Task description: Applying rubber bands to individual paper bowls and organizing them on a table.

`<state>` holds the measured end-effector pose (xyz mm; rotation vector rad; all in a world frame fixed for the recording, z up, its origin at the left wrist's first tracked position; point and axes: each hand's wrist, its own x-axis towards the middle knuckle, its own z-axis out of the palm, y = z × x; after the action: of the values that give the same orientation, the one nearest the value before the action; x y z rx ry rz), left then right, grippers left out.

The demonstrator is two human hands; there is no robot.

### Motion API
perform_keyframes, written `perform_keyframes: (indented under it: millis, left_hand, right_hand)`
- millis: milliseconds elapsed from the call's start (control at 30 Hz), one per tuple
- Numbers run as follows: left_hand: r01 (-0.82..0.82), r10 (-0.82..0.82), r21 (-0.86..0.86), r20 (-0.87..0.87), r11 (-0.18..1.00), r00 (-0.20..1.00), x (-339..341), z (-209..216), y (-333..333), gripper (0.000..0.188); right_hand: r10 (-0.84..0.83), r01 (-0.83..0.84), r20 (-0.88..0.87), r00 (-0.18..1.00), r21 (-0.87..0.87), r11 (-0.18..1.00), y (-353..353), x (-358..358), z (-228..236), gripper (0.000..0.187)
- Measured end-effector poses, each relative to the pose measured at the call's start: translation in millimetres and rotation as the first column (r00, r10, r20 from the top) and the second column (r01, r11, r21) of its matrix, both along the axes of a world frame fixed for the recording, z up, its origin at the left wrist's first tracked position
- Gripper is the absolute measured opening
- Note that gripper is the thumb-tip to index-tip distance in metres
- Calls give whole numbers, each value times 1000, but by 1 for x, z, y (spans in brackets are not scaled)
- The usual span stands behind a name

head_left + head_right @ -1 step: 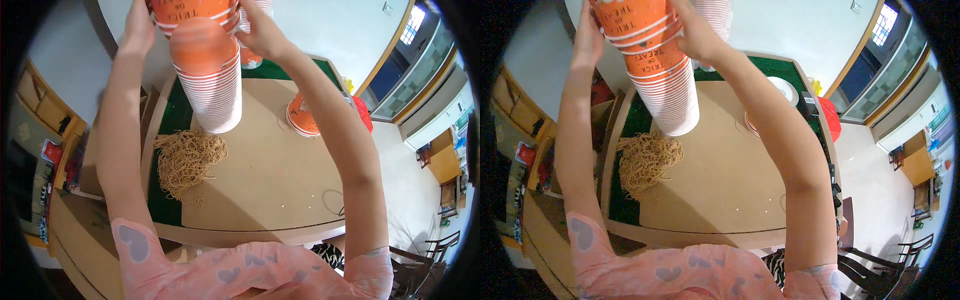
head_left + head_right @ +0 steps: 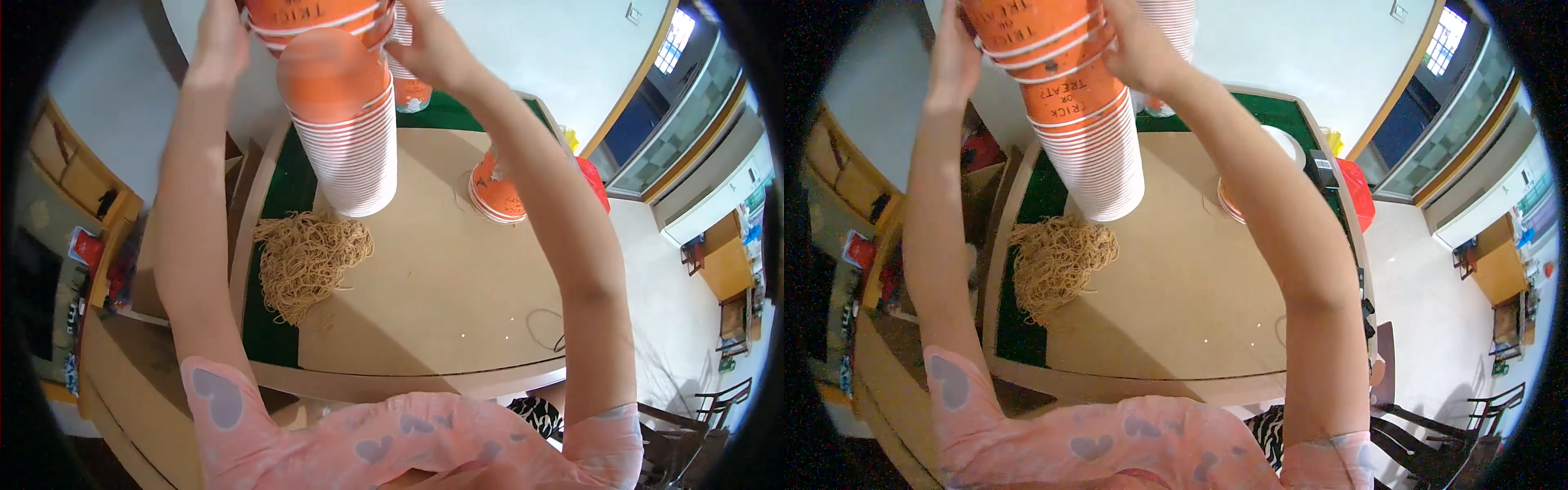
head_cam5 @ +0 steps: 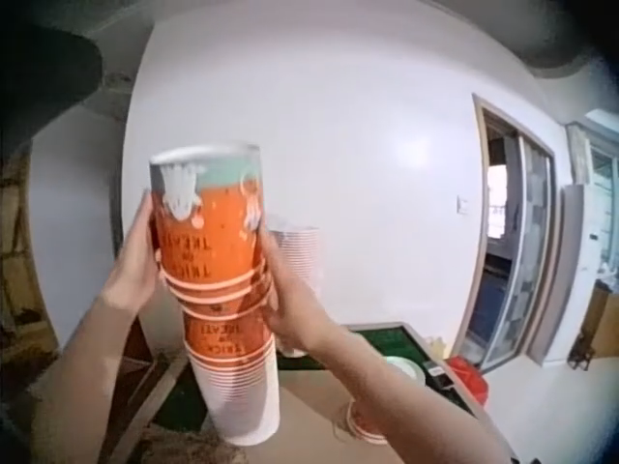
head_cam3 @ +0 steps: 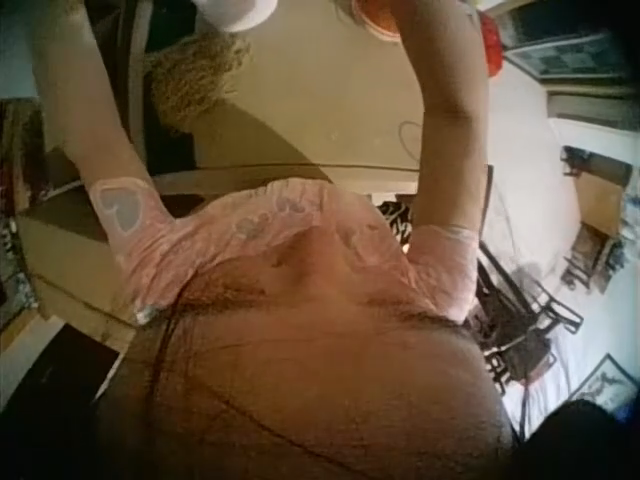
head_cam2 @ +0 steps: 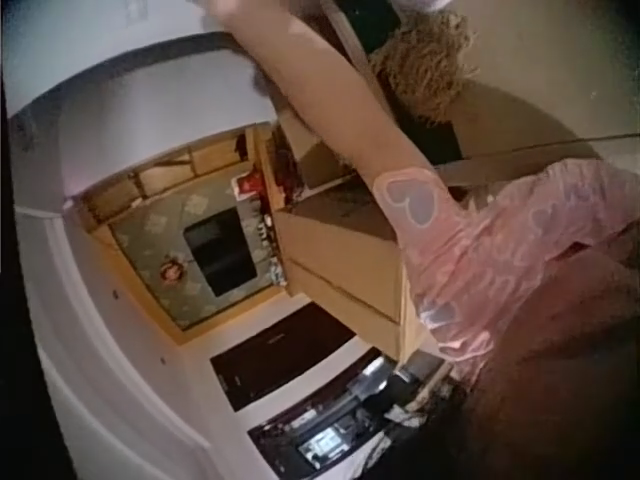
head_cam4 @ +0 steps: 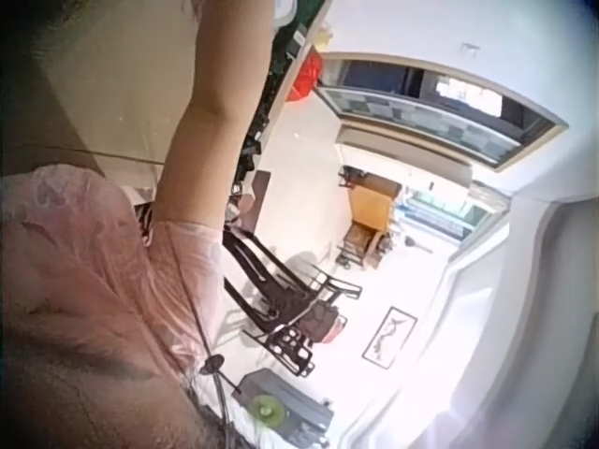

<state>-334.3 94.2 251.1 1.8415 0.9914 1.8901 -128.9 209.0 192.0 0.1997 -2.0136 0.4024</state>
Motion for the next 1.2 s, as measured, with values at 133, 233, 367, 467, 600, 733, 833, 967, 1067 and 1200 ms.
perform_keyframes:
  millis: [133,233,367,467,600,733,833,967,1067,1200]
  left_hand:
    - [-301,250,126,311,945,917,84,47,-62,60]
    - [-158,129,267,123,951,984,91,57,-109,56]
    - [-132,88,195,218,972,972,118,54,-149,57]
    - [-15,78,-165,380,986,922,136,10,-143,64]
    - [118,30,-431,322,895,946,146,-84,-183,69]
    - [62,-30,-514,70,855,997,161,-174,-205,82]
    - [-301,145,-437,-354,848,924,180,-205,-212,73]
    - [-423,239,-634,-358,647,902,185,-218,-205,27]
    - [-525,312,-530,-441,666,842,181,-233,-193,17]
    - [-599,243,-509,-602,618,761,196,-219,-181,18]
  right_hand:
    - [-327,358,-196,924,147,922,-79,35,59,82]
    - [-296,344,-234,926,204,917,-111,61,69,74]
    - [-348,368,-152,925,126,921,-170,103,70,69]
    - [-476,548,-306,824,220,807,-161,145,30,73]
    - [-696,699,88,713,-13,715,-235,179,-4,31]
    - [-648,761,421,635,-192,620,-233,196,-75,23]
    - [-537,779,593,600,-281,561,-219,206,-118,21]
    - [-343,718,642,685,-517,466,-220,221,-148,22]
    - [-255,598,542,801,-703,385,-227,232,-162,27]
    - [-259,533,467,846,-769,353,-239,254,-179,37]
